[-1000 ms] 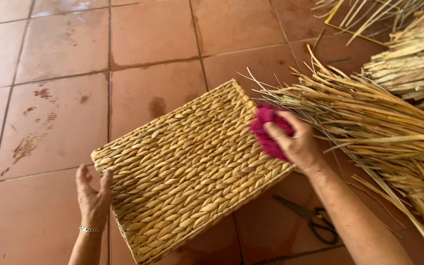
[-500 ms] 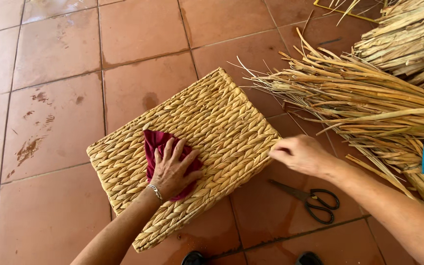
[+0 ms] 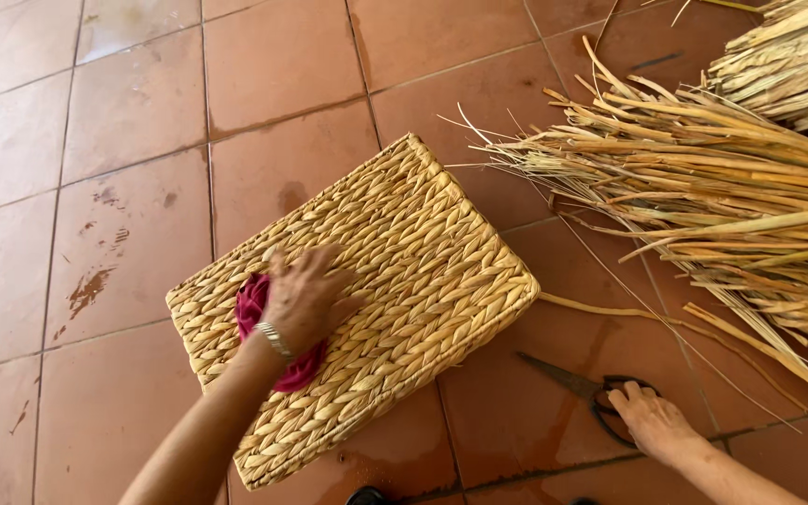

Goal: The person wipes the exterior and interior of a rectangular woven basket using a pink cloth. They then use scissors to trim loose strands from the basket's edges and continue wiping the surface. Finally, they gather and bundle dried straw stalks on the floor.

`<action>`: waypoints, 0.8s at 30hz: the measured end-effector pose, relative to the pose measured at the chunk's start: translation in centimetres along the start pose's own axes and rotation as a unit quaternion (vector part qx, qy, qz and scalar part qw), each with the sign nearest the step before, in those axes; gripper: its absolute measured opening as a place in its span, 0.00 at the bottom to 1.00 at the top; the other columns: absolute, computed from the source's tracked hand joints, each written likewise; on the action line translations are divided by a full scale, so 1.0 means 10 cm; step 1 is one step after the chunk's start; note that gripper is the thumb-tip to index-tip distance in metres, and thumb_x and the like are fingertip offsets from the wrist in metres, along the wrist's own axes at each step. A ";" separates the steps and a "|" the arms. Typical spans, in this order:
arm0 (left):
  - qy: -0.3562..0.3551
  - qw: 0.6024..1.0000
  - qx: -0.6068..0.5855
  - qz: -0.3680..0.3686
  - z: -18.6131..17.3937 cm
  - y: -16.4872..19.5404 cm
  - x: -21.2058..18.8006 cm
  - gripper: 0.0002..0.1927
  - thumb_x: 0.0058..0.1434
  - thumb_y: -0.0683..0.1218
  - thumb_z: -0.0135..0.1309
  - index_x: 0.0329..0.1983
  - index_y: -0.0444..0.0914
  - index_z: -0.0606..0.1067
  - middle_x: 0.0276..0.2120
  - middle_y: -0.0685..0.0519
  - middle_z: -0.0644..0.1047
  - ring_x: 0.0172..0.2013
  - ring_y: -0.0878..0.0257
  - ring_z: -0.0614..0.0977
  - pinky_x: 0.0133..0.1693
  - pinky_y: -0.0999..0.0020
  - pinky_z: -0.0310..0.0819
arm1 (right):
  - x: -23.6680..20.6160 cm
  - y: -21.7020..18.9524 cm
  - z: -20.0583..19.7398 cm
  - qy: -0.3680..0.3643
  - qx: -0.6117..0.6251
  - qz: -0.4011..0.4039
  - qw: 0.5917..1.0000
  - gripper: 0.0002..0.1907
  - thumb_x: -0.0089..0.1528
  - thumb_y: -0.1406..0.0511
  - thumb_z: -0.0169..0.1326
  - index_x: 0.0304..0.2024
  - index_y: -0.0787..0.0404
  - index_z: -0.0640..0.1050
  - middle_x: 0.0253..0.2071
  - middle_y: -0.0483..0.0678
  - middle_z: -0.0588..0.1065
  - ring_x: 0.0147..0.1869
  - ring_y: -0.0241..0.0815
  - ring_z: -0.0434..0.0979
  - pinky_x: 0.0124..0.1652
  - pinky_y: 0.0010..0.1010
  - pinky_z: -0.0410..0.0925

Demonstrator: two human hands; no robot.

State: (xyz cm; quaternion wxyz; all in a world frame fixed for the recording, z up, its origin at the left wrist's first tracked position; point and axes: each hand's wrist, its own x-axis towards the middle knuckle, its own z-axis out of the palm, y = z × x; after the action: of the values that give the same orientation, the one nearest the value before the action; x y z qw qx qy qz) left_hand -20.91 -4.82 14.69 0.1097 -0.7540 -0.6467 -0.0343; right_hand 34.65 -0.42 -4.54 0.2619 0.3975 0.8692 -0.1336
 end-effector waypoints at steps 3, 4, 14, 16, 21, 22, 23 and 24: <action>-0.072 0.982 -0.173 -0.008 0.34 0.45 0.53 0.07 0.71 0.47 0.52 0.46 0.42 0.79 0.44 0.54 0.81 0.46 0.62 0.81 0.52 0.61 0.78 | 0.01 0.07 0.04 0.005 0.013 -0.014 1.000 0.25 0.57 0.71 0.55 0.56 0.55 0.65 0.50 0.53 0.70 0.51 0.54 0.78 0.48 0.46 0.75; -0.081 0.981 -0.176 -0.015 0.43 0.56 0.68 0.07 0.70 0.43 0.50 0.47 0.42 0.78 0.43 0.53 0.80 0.44 0.61 0.81 0.48 0.64 0.79 | 0.01 0.08 0.05 0.003 0.025 -0.014 1.000 0.24 0.57 0.70 0.55 0.55 0.54 0.65 0.49 0.53 0.71 0.51 0.54 0.78 0.49 0.47 0.74; -0.016 0.989 -0.129 0.073 0.92 0.83 1.22 0.12 0.59 0.36 0.54 0.46 0.41 0.75 0.41 0.51 0.77 0.45 0.56 0.79 0.45 0.59 0.79 | -0.20 0.19 -0.19 -0.040 0.464 0.174 0.868 0.43 0.51 0.53 0.75 0.65 0.44 0.67 0.34 0.50 0.85 0.42 0.46 0.86 0.49 0.40 0.74; -0.044 0.991 -0.076 0.097 1.00 0.84 1.25 0.14 0.59 0.35 0.53 0.48 0.37 0.73 0.41 0.48 0.76 0.44 0.56 0.78 0.44 0.61 0.79 | -0.22 0.28 -0.28 0.035 0.510 0.150 0.846 0.38 0.49 0.51 0.74 0.59 0.50 0.76 0.35 0.51 0.85 0.38 0.43 0.88 0.44 0.37 0.73; -0.049 0.993 -0.056 0.092 1.12 0.86 1.28 0.13 0.62 0.34 0.50 0.50 0.35 0.69 0.42 0.46 0.75 0.44 0.55 0.76 0.44 0.61 0.78 | -0.24 0.28 -0.89 0.201 0.386 0.128 0.891 0.37 0.51 0.46 0.66 0.60 0.51 0.74 0.25 0.49 0.77 0.23 0.41 0.78 0.25 0.32 0.72; -0.028 0.994 -0.073 0.080 1.12 0.86 1.28 0.14 0.61 0.35 0.50 0.50 0.33 0.69 0.42 0.45 0.74 0.44 0.54 0.76 0.43 0.61 0.78 | -0.22 0.24 -1.08 0.242 0.341 0.102 0.902 0.37 0.51 0.45 0.66 0.58 0.52 0.75 0.23 0.49 0.74 0.21 0.39 0.75 0.22 0.30 0.71; -0.007 0.994 -0.089 0.068 1.11 0.86 1.27 0.15 0.59 0.35 0.50 0.50 0.32 0.68 0.42 0.44 0.74 0.44 0.53 0.76 0.42 0.60 0.78 | -0.18 0.18 -1.29 0.298 0.313 0.042 0.901 0.36 0.51 0.46 0.65 0.57 0.54 0.75 0.25 0.47 0.75 0.22 0.37 0.75 0.22 0.29 0.71; -0.021 0.994 -0.090 0.064 1.10 0.86 1.27 0.14 0.60 0.35 0.49 0.49 0.34 0.68 0.42 0.45 0.74 0.44 0.53 0.76 0.44 0.60 0.78 | -0.14 0.10 -1.48 0.353 0.285 -0.018 0.891 0.36 0.52 0.46 0.63 0.56 0.56 0.74 0.27 0.45 0.75 0.23 0.35 0.75 0.22 0.27 0.71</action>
State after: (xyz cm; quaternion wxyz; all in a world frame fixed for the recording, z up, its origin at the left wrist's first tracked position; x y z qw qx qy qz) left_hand -11.35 8.53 5.42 0.0292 -0.8011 -0.5937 -0.0693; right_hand 31.00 5.90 8.45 -0.1887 0.4606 0.8360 -0.2308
